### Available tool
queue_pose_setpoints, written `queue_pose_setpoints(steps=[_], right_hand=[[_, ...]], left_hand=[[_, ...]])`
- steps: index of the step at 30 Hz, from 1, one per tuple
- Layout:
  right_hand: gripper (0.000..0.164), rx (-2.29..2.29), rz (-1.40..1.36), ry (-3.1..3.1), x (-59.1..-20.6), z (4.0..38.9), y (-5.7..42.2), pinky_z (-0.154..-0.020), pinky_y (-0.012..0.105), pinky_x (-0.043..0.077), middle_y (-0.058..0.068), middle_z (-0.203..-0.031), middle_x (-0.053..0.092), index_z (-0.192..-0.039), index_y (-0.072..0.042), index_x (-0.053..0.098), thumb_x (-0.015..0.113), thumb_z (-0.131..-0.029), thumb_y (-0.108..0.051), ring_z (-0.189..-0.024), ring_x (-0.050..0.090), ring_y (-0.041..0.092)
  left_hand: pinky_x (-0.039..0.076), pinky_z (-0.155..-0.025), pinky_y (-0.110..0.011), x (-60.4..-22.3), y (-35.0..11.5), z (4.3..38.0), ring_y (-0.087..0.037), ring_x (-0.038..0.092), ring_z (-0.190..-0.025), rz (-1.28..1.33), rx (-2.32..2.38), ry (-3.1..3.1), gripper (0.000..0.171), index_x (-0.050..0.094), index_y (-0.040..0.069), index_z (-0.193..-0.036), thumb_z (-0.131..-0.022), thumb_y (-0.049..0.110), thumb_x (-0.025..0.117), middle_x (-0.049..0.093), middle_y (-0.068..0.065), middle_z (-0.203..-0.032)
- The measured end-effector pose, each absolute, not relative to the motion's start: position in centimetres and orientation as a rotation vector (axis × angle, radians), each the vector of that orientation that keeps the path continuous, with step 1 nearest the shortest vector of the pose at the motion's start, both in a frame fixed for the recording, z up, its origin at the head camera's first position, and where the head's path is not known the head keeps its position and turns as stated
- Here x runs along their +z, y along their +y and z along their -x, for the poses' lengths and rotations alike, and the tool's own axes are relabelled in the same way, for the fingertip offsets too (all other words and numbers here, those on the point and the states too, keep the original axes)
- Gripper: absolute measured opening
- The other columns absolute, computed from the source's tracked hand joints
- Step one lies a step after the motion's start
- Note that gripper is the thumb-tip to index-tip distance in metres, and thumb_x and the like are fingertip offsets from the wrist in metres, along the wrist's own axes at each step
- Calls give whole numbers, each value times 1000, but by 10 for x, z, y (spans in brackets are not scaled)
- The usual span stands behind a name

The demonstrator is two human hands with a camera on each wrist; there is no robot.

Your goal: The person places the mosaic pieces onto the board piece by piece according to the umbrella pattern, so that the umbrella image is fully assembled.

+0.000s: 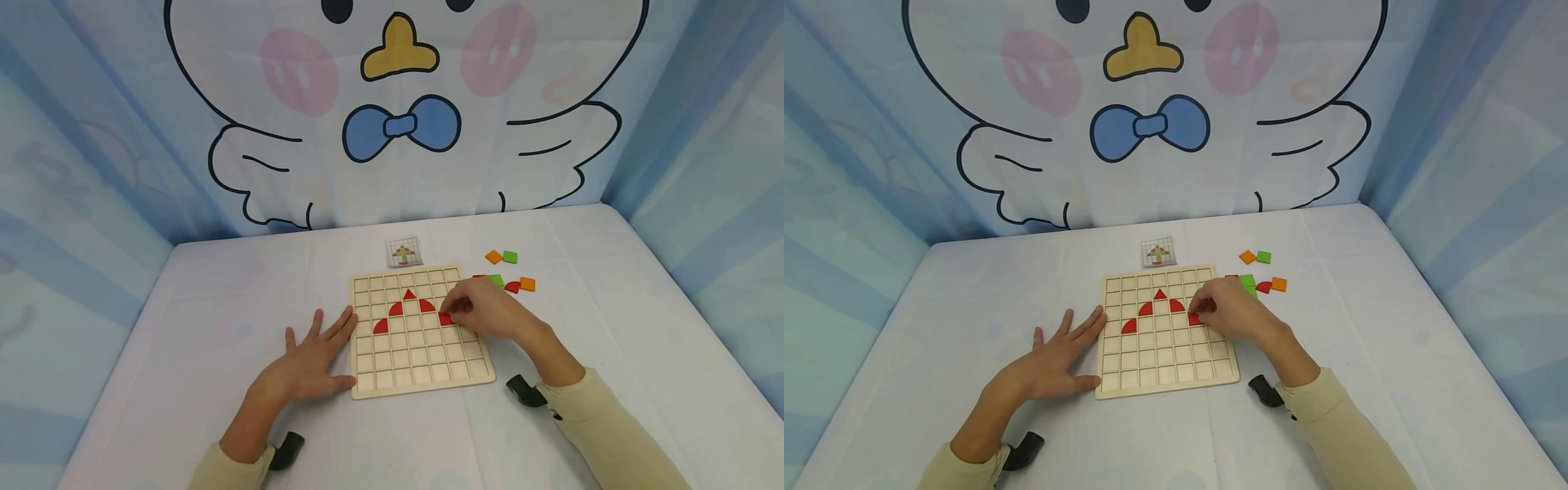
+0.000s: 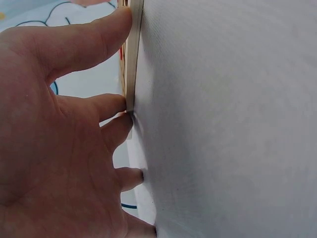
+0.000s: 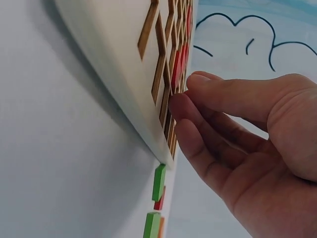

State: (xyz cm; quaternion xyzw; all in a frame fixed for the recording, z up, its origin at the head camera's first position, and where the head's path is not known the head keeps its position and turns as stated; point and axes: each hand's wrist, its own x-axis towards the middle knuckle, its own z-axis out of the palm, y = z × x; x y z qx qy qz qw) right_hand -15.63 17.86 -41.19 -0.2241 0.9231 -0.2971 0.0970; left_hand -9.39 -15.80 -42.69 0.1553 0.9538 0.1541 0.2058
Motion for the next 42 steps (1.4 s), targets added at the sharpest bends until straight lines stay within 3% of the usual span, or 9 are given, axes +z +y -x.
queue_pose_setpoints(steps=[16,23,34,42], right_hand=[[16,-914,522,2922,-406,176,226,-77,34,55,6,-99,80,-102,-6,81,74,-90,2,-88,68,21],[18,-868,368,2939,-408,181,241,-78,37,53,10,-98,74,-106,-4,80,68,-93,2,-92,64,26],[22,-792,212,2917,-414,185,248,-88,47,57,22,-123,69,-113,-3,80,64,-97,1,-107,62,35],[26,-770,204,2920,-417,189,250,-92,50,57,21,-120,67,-118,-1,77,61,-98,2,-108,61,36]], left_hand=[[-2,-112,-86,-424,-159,93,-46,-2,-161,-441,451,2654,100,19,24,-168,-89,44,77,8,8,-177],[-1,-112,-86,-423,-159,93,-46,-2,-161,-446,455,2652,99,19,24,-168,-90,44,77,8,8,-177],[-1,-113,-86,-424,-159,93,-46,-2,-161,-435,455,2649,100,19,25,-168,-89,44,77,8,8,-177],[-2,-113,-86,-424,-160,94,-45,-3,-161,-446,459,2650,100,18,25,-169,-90,44,76,7,8,-177]])
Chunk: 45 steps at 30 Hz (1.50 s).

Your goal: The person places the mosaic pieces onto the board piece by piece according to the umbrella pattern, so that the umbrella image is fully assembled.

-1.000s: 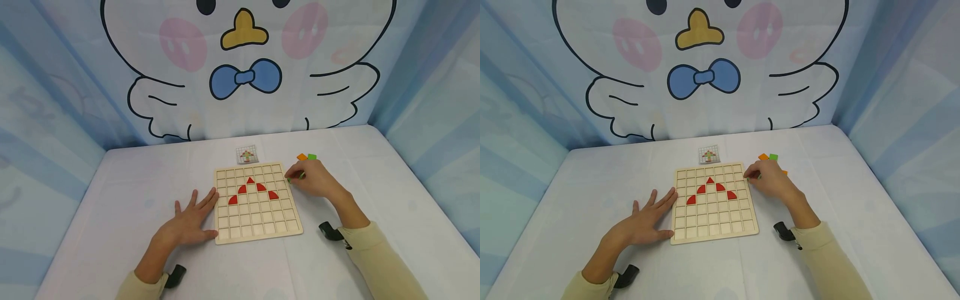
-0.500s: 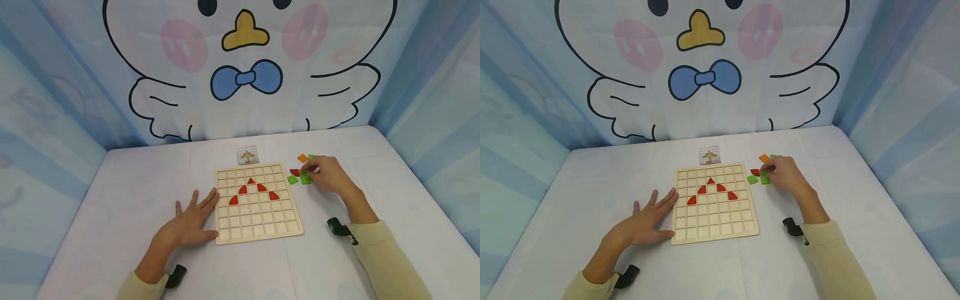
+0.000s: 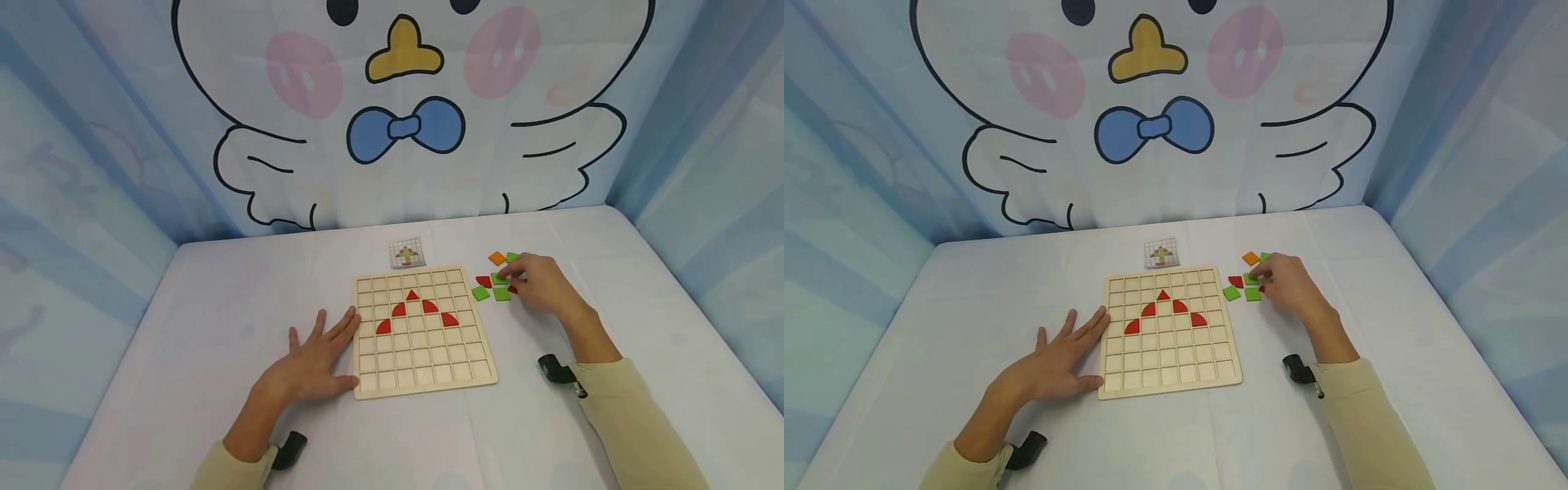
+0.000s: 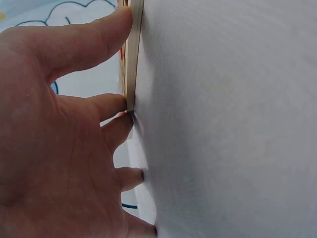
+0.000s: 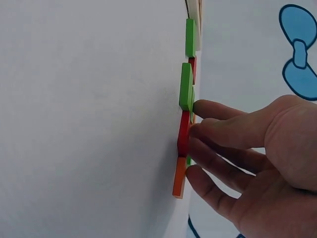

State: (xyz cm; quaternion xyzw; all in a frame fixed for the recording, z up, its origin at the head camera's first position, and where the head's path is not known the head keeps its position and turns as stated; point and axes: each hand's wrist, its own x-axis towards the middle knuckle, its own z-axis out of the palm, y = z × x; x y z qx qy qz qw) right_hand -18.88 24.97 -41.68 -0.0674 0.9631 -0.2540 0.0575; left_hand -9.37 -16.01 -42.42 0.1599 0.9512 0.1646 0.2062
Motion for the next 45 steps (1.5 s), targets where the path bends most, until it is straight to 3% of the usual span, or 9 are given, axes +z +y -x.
queue_pose_setpoints(steps=[11,20,34,45], right_hand=[[31,-765,200,2950,-419,197,251,-89,47,52,22,-114,68,-125,0,73,60,-97,1,-104,59,35],[31,-752,205,2906,-419,207,248,-75,35,51,19,-108,67,-124,0,73,66,-93,2,-95,57,31],[32,-709,230,2885,-414,213,244,-78,37,51,17,-104,68,-122,2,73,69,-91,-3,-93,57,30],[33,-736,198,2869,-413,215,243,-84,41,56,21,-112,70,-124,3,72,67,-91,1,-98,59,32]], left_hand=[[-2,-112,-86,-422,-161,94,-46,-3,-161,-459,477,2640,100,18,24,-169,-90,43,77,8,8,-177],[-2,-113,-85,-421,-160,93,-45,-3,-161,-449,474,2637,99,18,24,-169,-91,43,76,8,8,-177],[-1,-113,-85,-423,-159,93,-45,-2,-161,-436,453,2650,100,19,26,-168,-90,45,77,9,9,-176],[-1,-114,-85,-423,-159,93,-45,-2,-161,-432,459,2650,99,19,26,-168,-90,44,77,8,9,-176]])
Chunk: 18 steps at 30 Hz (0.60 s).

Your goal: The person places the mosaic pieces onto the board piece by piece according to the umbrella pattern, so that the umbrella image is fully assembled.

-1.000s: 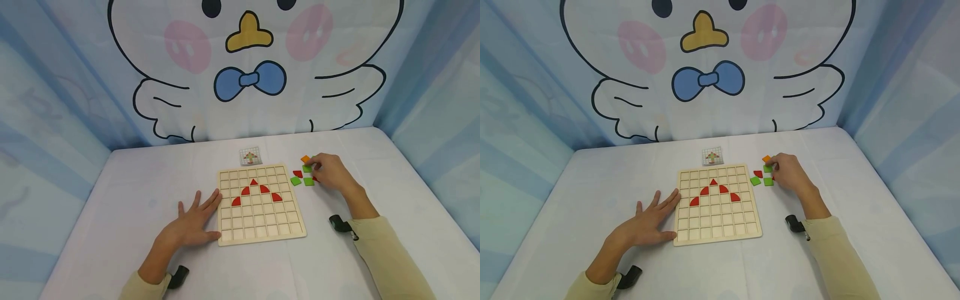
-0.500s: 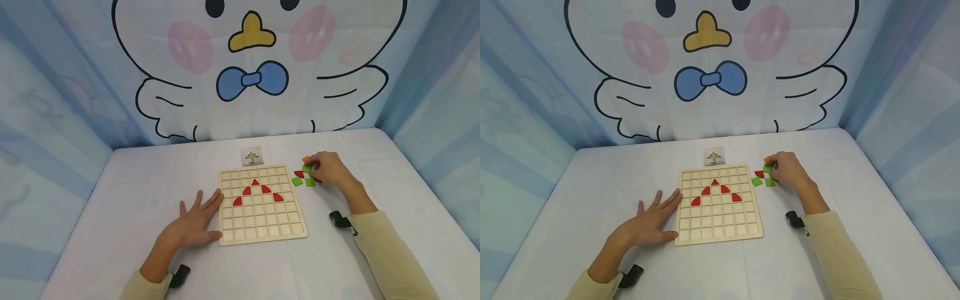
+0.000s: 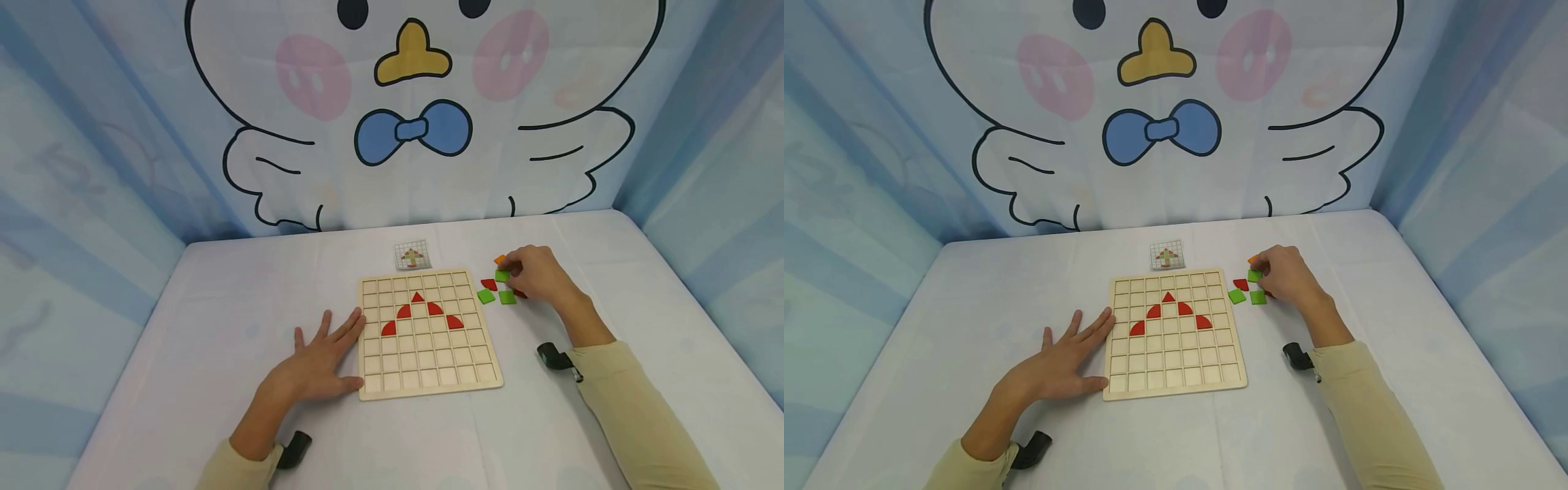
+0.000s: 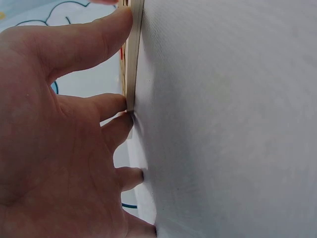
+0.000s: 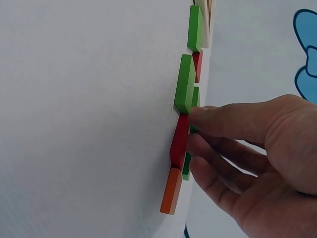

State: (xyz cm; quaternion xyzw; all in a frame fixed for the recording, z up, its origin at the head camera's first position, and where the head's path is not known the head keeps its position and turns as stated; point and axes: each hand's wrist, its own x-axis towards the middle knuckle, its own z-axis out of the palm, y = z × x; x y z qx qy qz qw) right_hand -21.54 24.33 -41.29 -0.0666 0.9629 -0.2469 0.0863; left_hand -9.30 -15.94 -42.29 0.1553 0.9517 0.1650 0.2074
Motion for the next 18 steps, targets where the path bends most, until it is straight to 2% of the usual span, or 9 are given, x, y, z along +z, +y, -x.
queue_pose_setpoints(steps=[9,18], right_hand=[[33,-755,184,2873,-410,213,242,-81,39,56,21,-111,71,-123,2,73,72,-91,-2,-99,62,32],[27,-830,270,2908,-406,204,236,-75,34,54,18,-106,73,-116,1,76,73,-89,1,-97,65,30]], left_hand=[[0,-113,-86,-425,-159,95,-46,-1,-161,-431,437,2656,99,19,26,-168,-89,44,76,8,9,-177],[1,-113,-86,-426,-158,94,-46,-1,-161,-435,429,2662,99,19,25,-168,-89,44,76,9,8,-177]])
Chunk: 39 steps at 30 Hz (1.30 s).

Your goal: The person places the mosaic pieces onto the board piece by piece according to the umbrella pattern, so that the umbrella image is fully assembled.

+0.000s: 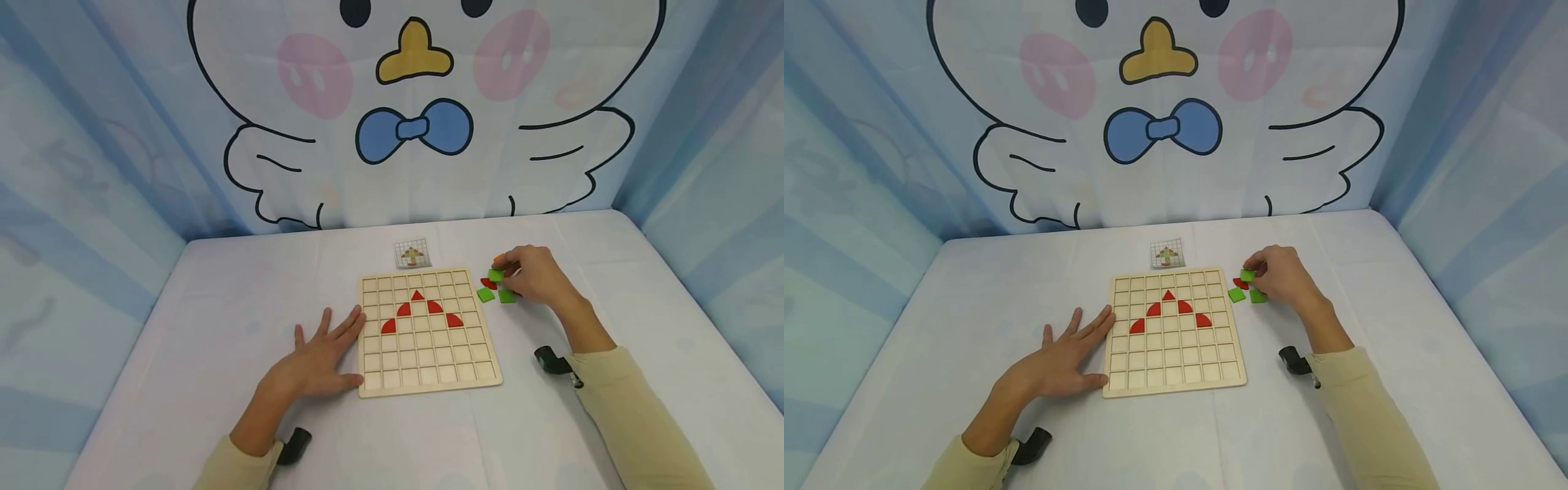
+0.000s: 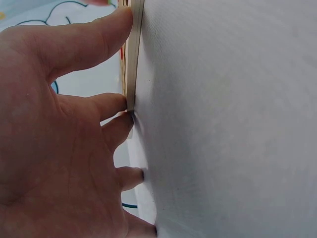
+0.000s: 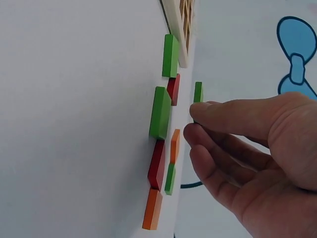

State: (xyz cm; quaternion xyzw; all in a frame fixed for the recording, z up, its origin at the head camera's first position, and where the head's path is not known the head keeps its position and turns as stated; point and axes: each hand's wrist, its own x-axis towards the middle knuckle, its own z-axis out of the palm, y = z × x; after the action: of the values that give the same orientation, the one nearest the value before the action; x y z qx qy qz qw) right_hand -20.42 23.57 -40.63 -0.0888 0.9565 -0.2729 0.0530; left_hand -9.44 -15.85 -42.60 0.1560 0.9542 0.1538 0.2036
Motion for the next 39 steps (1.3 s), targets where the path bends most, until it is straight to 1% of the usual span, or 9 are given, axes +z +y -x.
queue_pose_setpoints(steps=[5,9,14,19,23,29,32,39], right_hand=[[26,-869,353,2922,-403,198,229,-77,36,55,17,-107,75,-114,1,77,76,-88,2,-96,68,30],[26,-904,379,2899,-401,194,221,-76,35,56,16,-107,74,-114,1,77,76,-88,2,-94,68,28],[26,-919,427,2888,-402,190,211,-74,34,55,13,-103,74,-114,0,78,78,-87,2,-91,66,26],[24,-934,485,2895,-403,187,201,-74,33,51,10,-99,74,-109,-2,79,78,-85,2,-85,62,23],[24,-944,548,2893,-402,185,192,-76,33,52,10,-97,75,-107,-2,80,78,-83,4,-83,64,21],[24,-964,570,2835,-399,183,176,-80,35,55,7,-100,76,-109,-3,80,78,-85,2,-87,67,20],[24,-969,575,2811,-398,182,167,-80,35,56,7,-101,75,-109,-3,79,77,-87,2,-88,67,20],[22,-965,624,2769,-397,181,145,-78,32,57,6,-103,76,-109,-4,79,80,-88,-4,-90,66,20]], left_hand=[[1,-113,-86,-426,-158,95,-47,-1,-161,-445,437,2666,99,20,24,-168,-89,43,77,9,7,-177],[1,-113,-86,-427,-158,95,-47,-1,-161,-443,437,2667,100,20,24,-168,-89,43,77,9,7,-177],[1,-113,-86,-428,-159,95,-47,-1,-161,-437,427,2667,101,19,25,-168,-89,44,77,9,7,-177],[1,-113,-86,-427,-159,95,-47,-1,-161,-434,426,2665,101,18,25,-168,-89,44,77,8,7,-177],[0,-113,-85,-427,-158,95,-47,-1,-161,-431,424,2664,101,18,25,-168,-89,44,77,8,8,-177],[1,-113,-86,-427,-158,95,-47,-1,-161,-433,416,2666,101,19,25,-168,-88,45,77,8,7,-177],[1,-113,-86,-427,-158,95,-48,0,-161,-436,416,2666,101,19,25,-168,-88,45,77,8,7,-177],[1,-113,-86,-427,-158,96,-48,-1,-161,-434,424,2665,100,19,25,-168,-89,44,77,9,7,-177]])
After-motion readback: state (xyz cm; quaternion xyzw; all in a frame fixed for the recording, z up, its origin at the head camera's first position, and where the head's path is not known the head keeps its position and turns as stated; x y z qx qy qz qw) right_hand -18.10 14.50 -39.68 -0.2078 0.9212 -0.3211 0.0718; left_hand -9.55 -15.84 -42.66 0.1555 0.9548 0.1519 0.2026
